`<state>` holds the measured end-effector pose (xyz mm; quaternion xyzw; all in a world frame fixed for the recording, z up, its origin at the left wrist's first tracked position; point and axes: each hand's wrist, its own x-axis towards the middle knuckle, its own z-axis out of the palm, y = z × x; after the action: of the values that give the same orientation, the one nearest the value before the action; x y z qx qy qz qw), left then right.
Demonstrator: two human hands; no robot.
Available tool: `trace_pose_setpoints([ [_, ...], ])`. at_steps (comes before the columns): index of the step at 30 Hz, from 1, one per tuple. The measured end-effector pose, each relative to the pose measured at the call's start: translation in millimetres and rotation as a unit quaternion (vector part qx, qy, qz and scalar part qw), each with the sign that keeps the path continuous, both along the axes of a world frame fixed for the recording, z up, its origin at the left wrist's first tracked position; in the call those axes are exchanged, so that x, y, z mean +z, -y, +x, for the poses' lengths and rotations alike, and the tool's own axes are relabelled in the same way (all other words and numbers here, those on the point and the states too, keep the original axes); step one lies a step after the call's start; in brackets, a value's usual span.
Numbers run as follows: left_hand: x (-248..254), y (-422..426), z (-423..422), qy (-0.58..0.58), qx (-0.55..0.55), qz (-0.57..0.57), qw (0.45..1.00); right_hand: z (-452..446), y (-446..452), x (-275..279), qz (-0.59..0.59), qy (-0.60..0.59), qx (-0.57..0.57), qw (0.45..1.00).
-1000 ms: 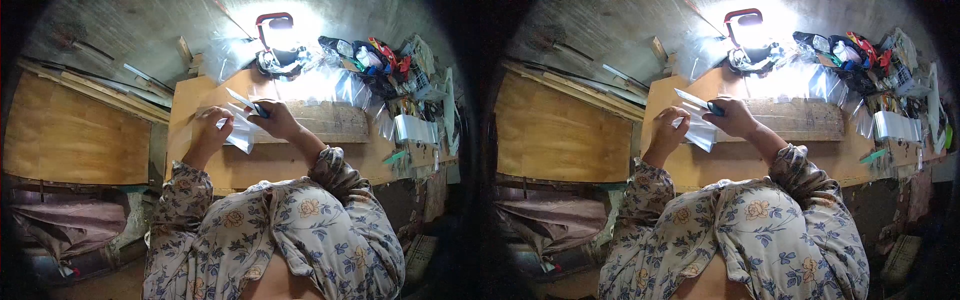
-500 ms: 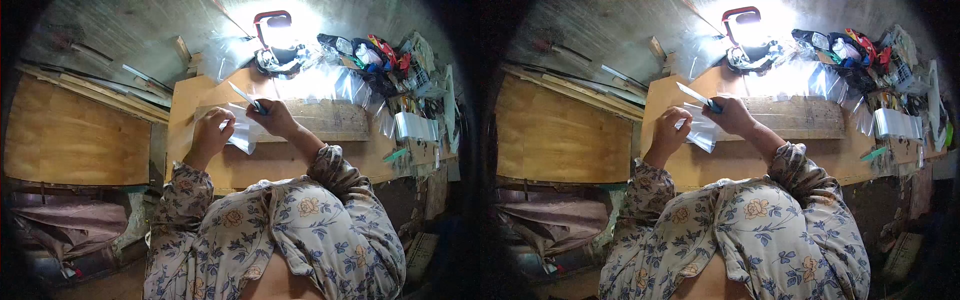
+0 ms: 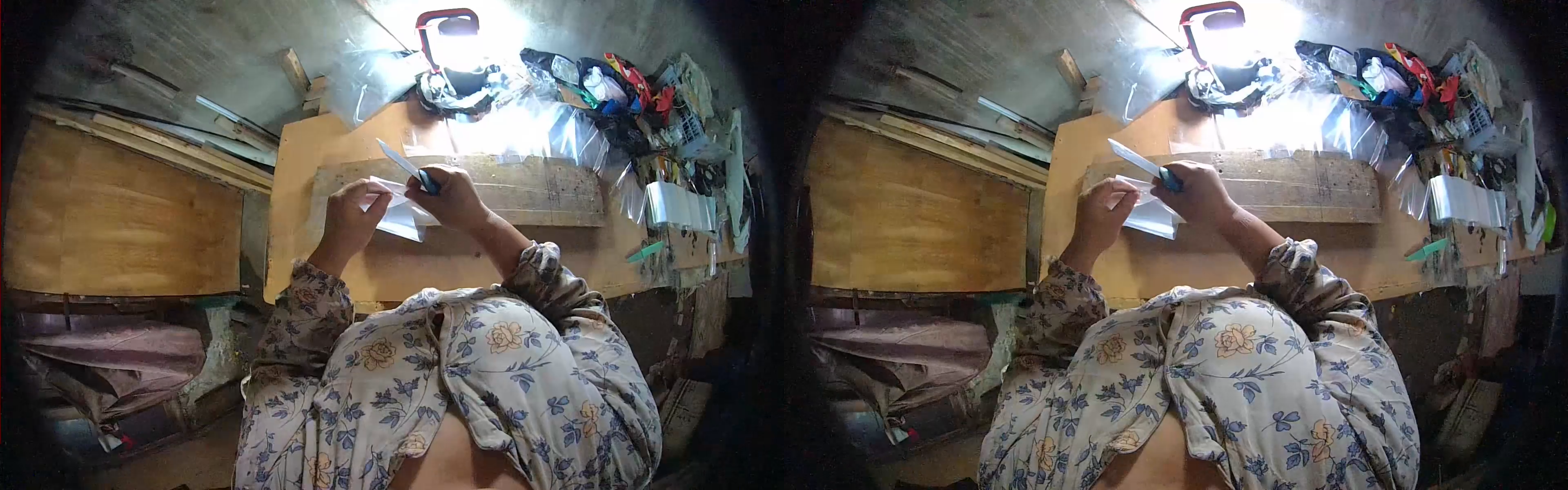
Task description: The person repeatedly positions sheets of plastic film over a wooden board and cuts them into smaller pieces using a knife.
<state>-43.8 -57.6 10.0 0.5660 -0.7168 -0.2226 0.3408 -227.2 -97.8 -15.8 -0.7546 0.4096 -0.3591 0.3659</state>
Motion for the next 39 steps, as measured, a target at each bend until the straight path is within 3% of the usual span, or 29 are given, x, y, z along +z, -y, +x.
trace_pose_setpoints([
  [3, -21.2, -7.2, 5.4, -0.03, 0.003, 0.074, 0.997, -5.8, -8.8, -24.7, -0.02, 0.068, -0.003, 0.997],
  [5, -41.8, -14.6, 11.1, -0.141, 0.009, 0.098, 0.985, -9.2, -17.4, -38.9, 0.091, 0.082, 0.003, 0.993],
  [6, -48.6, -19.6, 12.9, -0.139, 0.01, 0.11, 0.984, -11.0, -22.9, -46.9, 0.103, 0.083, 0.001, 0.991],
  [8, -58.3, -27.4, 17.4, -0.199, 0.023, 0.097, 0.975, -13.1, -30.5, -63.7, 0.232, 0.155, 0.007, 0.96],
  [12, -60.4, -34.5, 24.2, -0.153, 0.035, 0.114, 0.981, -16.4, -31.6, -89.7, 0.377, 0.248, 0.014, 0.892],
  [14, -61.0, -35.0, 24.6, -0.138, 0.039, 0.109, 0.984, -17.4, -23.5, -92.2, 0.272, 0.185, -0.003, 0.944],
  [15, -58.4, -38.3, 25.4, -0.139, 0.041, 0.105, 0.984, -16.5, -22.6, -73.5, 0.159, 0.142, 0.01, 0.977],
  [16, -57.3, -36.6, 24.8, -0.115, 0.037, 0.089, 0.989, -13.0, -17.6, -65.0, 0.158, 0.141, 0.012, 0.977],
  [18, -52.8, -34.4, 21.4, -0.092, 0.032, 0.069, 0.993, -3.7, -9.0, -48.8, 0.002, 0.085, 0.075, 0.994],
  [20, -44.0, -31.7, 16.3, -0.025, 0.032, 0.032, 0.999, 4.5, -6.7, -28.0, -0.01, 0.059, 0.094, 0.994],
  [24, -33.2, -25.7, 12.9, -0.008, 0.047, 0.014, 0.999, 17.6, 3.1, -20.1, -0.039, -0.027, 0.135, 0.99],
  [31, -17.8, -16.8, 13.8, 0.13, 0.032, -0.158, 0.978, 16.2, 21.8, 37.1, -0.158, -0.095, 0.115, 0.976],
  [32, -20.5, -14.3, 15.3, 0.176, 0.048, -0.182, 0.966, 15.1, 26.0, 49.1, -0.174, -0.099, 0.125, 0.972],
  [36, -17.6, -7.9, 12.2, 0.161, 0.087, -0.195, 0.964, 4.7, 44.6, 83.6, -0.301, -0.063, 0.113, 0.945],
  [39, -14.7, -4.0, 22.4, 0.158, 0.084, -0.225, 0.958, -11.3, 44.7, 108.8, -0.231, -0.054, 0.041, 0.971],
])
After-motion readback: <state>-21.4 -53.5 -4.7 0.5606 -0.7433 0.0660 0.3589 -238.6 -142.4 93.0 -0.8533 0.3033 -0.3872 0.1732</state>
